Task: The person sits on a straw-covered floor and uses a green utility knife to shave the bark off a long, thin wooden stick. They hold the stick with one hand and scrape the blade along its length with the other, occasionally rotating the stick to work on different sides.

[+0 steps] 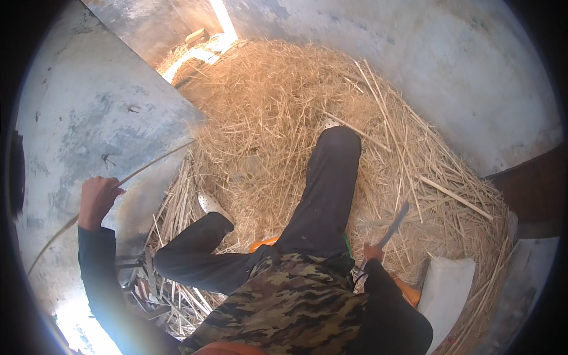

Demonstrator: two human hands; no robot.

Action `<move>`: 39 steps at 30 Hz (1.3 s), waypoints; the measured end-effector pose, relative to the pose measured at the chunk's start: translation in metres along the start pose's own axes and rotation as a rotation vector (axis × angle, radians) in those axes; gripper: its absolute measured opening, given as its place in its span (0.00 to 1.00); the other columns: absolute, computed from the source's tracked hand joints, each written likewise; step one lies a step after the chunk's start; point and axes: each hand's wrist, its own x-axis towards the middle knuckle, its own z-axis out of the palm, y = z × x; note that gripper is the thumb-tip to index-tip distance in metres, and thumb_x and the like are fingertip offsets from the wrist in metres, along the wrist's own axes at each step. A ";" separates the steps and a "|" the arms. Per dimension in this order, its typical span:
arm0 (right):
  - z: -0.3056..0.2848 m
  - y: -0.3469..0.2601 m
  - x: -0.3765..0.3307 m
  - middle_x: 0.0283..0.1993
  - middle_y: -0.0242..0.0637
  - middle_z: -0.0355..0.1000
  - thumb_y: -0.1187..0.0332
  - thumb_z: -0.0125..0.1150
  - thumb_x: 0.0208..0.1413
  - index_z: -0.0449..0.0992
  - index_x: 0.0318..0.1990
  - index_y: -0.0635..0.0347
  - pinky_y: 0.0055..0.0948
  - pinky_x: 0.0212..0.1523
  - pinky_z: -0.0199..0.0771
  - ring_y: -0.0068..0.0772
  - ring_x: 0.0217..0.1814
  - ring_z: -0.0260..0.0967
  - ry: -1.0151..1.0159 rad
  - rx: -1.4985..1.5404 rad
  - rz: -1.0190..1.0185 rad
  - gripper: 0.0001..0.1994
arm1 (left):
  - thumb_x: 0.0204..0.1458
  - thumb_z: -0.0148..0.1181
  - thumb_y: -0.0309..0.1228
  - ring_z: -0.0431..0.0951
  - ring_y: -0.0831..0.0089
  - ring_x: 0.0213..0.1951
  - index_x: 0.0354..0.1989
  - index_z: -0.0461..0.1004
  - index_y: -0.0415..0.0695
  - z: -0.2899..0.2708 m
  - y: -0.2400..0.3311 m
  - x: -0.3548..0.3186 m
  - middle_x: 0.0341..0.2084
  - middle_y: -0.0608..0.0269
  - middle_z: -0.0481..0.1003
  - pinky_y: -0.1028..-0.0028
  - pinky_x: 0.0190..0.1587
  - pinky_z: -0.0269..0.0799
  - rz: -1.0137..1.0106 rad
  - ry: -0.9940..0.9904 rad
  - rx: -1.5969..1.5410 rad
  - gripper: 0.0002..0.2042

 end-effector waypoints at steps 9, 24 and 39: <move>0.059 0.105 -0.006 0.37 0.48 0.77 0.43 0.67 0.41 0.74 0.41 0.69 0.45 0.39 0.74 0.55 0.41 0.75 0.329 -0.371 0.337 0.33 | 0.44 0.65 0.39 0.77 0.54 0.25 0.23 0.80 0.47 0.020 0.005 0.028 0.18 0.54 0.75 0.59 0.28 0.70 0.034 -0.014 -0.050 0.09; 0.076 0.131 0.008 0.29 0.49 0.72 0.54 0.52 0.57 0.74 0.34 0.67 0.40 0.31 0.70 0.46 0.30 0.72 0.509 0.285 0.177 0.20 | 0.41 0.66 0.37 0.79 0.56 0.26 0.20 0.80 0.48 0.115 0.052 0.147 0.18 0.57 0.77 0.61 0.29 0.72 0.152 0.005 0.002 0.08; -0.215 -0.408 -0.140 0.14 0.26 0.59 0.68 0.58 0.57 0.65 0.28 0.57 0.19 0.10 0.57 0.17 0.10 0.56 -0.095 0.635 -0.493 0.09 | 0.44 0.59 0.29 0.81 0.65 0.31 0.22 0.81 0.52 0.071 0.069 0.218 0.22 0.63 0.80 0.67 0.30 0.74 0.134 0.090 0.117 0.05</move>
